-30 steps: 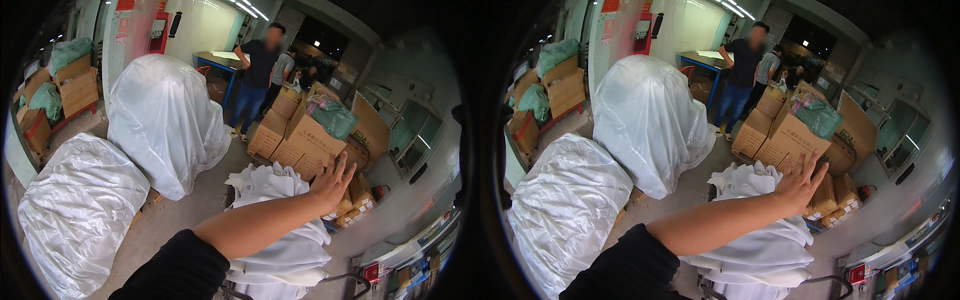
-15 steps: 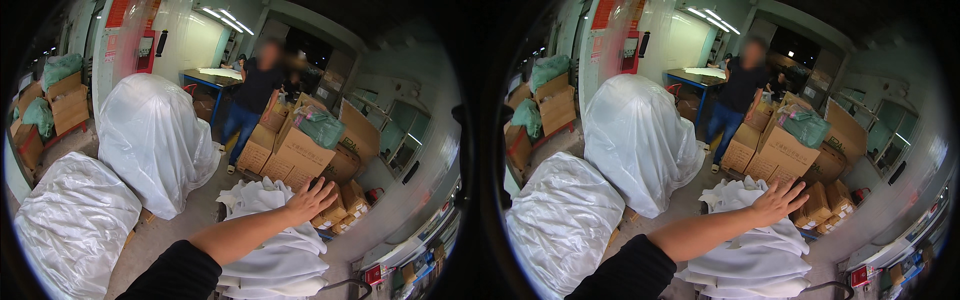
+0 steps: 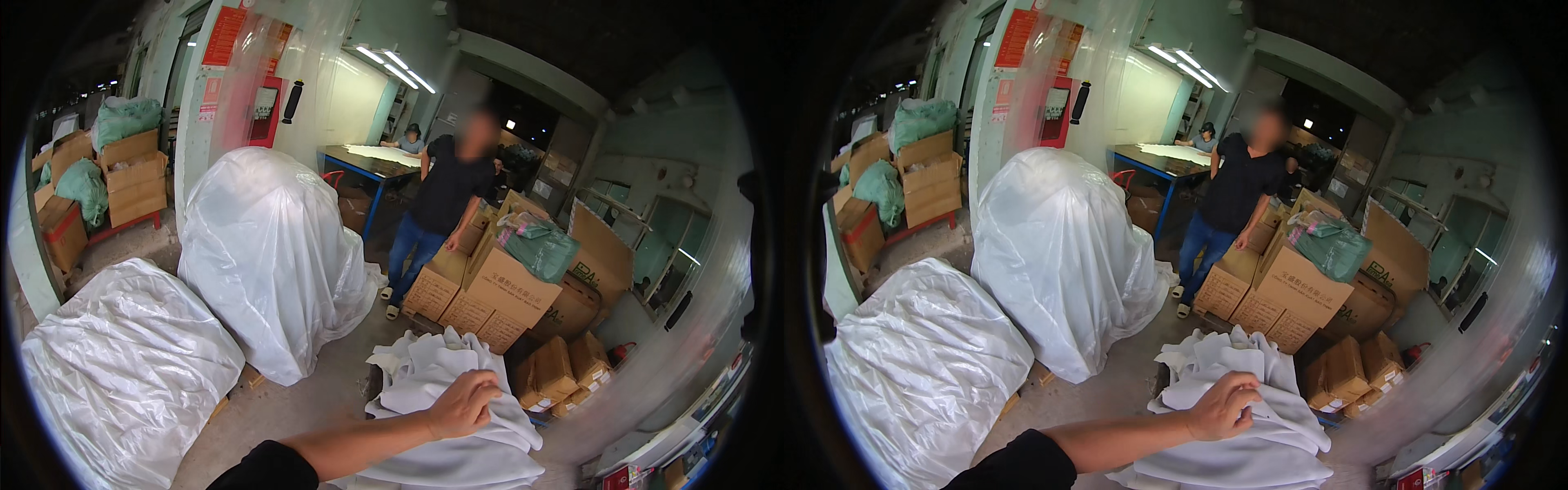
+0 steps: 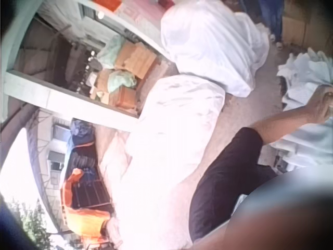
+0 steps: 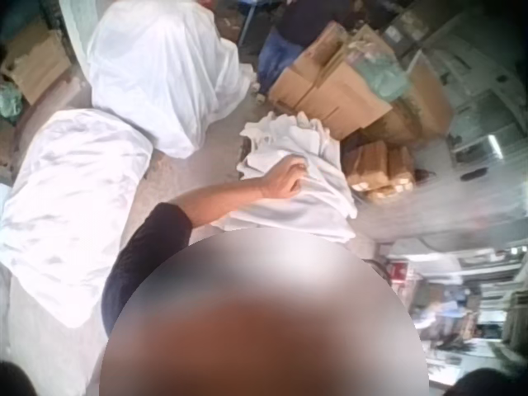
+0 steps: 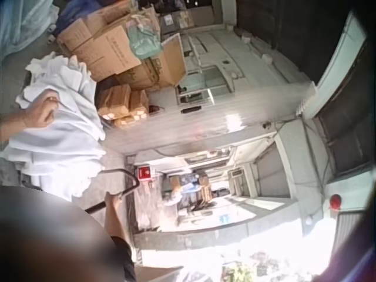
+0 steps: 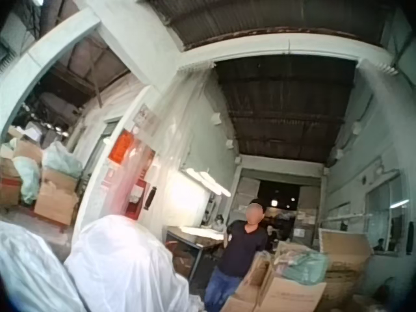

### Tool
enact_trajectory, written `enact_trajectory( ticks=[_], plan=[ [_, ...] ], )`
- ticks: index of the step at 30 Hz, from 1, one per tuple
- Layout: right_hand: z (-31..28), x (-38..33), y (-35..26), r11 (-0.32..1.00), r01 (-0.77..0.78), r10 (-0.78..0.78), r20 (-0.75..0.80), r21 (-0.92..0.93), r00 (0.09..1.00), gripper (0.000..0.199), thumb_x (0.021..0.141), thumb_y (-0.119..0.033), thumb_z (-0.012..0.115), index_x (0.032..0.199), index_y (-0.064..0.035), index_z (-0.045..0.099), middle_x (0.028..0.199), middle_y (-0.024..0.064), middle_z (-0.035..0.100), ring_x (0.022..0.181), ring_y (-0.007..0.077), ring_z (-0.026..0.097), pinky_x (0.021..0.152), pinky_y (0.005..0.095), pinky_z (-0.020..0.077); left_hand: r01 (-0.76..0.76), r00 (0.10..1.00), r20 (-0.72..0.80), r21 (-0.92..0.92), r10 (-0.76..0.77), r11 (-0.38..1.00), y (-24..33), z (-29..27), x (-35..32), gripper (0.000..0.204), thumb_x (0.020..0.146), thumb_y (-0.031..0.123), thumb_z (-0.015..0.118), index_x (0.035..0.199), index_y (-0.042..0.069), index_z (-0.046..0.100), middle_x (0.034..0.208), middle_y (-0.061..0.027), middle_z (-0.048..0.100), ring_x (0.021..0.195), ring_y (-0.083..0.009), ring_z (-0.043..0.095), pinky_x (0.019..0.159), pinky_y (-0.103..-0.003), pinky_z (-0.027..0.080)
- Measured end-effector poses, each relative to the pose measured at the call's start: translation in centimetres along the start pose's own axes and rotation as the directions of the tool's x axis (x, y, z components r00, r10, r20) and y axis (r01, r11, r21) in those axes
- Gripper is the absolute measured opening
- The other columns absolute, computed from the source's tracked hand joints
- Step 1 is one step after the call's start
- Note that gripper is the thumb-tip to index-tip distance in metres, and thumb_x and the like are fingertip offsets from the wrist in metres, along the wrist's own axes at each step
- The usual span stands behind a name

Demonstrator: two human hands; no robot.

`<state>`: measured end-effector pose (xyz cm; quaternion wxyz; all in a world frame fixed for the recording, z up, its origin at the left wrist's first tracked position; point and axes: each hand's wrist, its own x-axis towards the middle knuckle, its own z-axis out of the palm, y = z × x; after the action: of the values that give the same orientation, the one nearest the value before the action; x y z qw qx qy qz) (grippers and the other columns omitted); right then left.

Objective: The person moves a stack of cardboard boxes from a hand truck to the floor, then loads white foam sheets onto the hand truck and transports them across the warehouse. The person also moves a large plastic-wrapped pallet and returns to the box area.

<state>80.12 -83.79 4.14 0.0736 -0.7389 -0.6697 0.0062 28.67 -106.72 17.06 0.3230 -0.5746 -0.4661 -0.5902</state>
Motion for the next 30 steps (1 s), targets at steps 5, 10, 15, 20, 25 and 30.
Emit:
enact_trajectory(
  ticks=[5, 10, 15, 20, 25, 30],
  plan=[
    [0.1, 0.2, -0.1, 0.995, 0.066, -0.068, -0.028, -0.072, 0.997, 0.093, 0.083, -0.043, 0.066, 0.151, 0.0011, 0.021, 0.144, 0.0333, 0.037, 0.125, 0.05, 0.048, 0.106, 0.0524, 0.0433, 0.628, 0.569, 0.514, 0.233, -0.642, 0.742, 5.4, -6.8, -24.3, 0.041, 0.074, 0.026, 0.067, 0.109, 0.005, 0.061, 0.106, -0.0181, 0.059, 0.087, -0.0303, 0.063, 0.077, -0.042, 0.053],
    [-0.8, 0.7, 0.2, 0.982, 0.136, -0.137, 0.008, -0.13, 0.991, 0.091, 0.086, -0.048, 0.062, 0.149, 0.006, 0.025, 0.143, 0.0298, 0.042, 0.126, 0.0465, 0.049, 0.105, 0.0497, 0.0454, 0.642, -0.254, 0.493, 0.729, -0.832, 0.236, 14.1, -18.7, -42.9, 0.052, 0.08, 0.051, 0.067, 0.106, 0.006, 0.071, 0.094, -0.0183, 0.07, 0.076, -0.0271, 0.07, 0.069, -0.041, 0.057],
    [-0.5, 0.7, 1.1, 0.976, 0.126, -0.122, 0.032, -0.176, 0.992, 0.091, 0.085, -0.052, 0.063, 0.145, 0.0097, 0.031, 0.142, 0.0307, 0.042, 0.123, 0.0461, 0.052, 0.103, 0.0488, 0.0473, 0.531, -0.526, 0.135, 0.823, -0.839, -0.2, 14.5, -26.7, -50.2, 0.052, 0.085, 0.058, 0.057, 0.109, 0.015, 0.072, 0.112, -0.0129, 0.07, 0.109, -0.0342, 0.064, 0.095, -0.045, 0.05],
    [-0.7, 0.0, 0.7, 0.998, 0.063, -0.064, -0.005, -0.03, 0.998, 0.089, 0.084, -0.051, 0.063, 0.146, 0.0058, 0.033, 0.141, 0.0313, 0.041, 0.123, 0.0463, 0.052, 0.1, 0.0512, 0.0485, 0.414, -0.601, 0.071, 0.88, -0.796, -0.234, 13.8, -29.6, -50.7, 0.051, 0.085, 0.058, 0.057, 0.105, 0.014, 0.073, 0.11, -0.0127, 0.071, 0.107, -0.0341, 0.065, 0.093, -0.046, 0.051],
    [-0.7, 0.0, 0.5, 0.994, 0.045, -0.047, -0.019, -0.095, 0.999, 0.084, 0.084, -0.049, 0.066, 0.148, -0.0027, 0.035, 0.143, 0.0281, 0.042, 0.124, 0.0468, 0.051, 0.101, 0.0512, 0.0483, 0.522, -0.535, 0.204, 0.843, -0.82, -0.131, 14.5, -26.6, -49.0, 0.052, 0.086, 0.058, 0.057, 0.105, 0.013, 0.073, 0.112, -0.0115, 0.071, 0.108, -0.0327, 0.064, 0.094, -0.045, 0.05],
    [0.7, 1.4, 1.8, 0.989, 0.113, -0.119, -0.062, -0.094, 0.991, 0.081, 0.084, -0.051, 0.065, 0.147, -0.0072, 0.039, 0.143, 0.0239, 0.046, 0.126, 0.043, 0.051, 0.102, 0.0494, 0.0473, 0.572, -0.51, 0.423, 0.817, -0.749, 0.072, 14.3, -22.9, -49.3, 0.054, 0.087, 0.059, 0.056, 0.109, 0.012, 0.071, 0.114, -0.0142, 0.069, 0.11, -0.0356, 0.063, 0.095, -0.046, 0.049]
  ],
)
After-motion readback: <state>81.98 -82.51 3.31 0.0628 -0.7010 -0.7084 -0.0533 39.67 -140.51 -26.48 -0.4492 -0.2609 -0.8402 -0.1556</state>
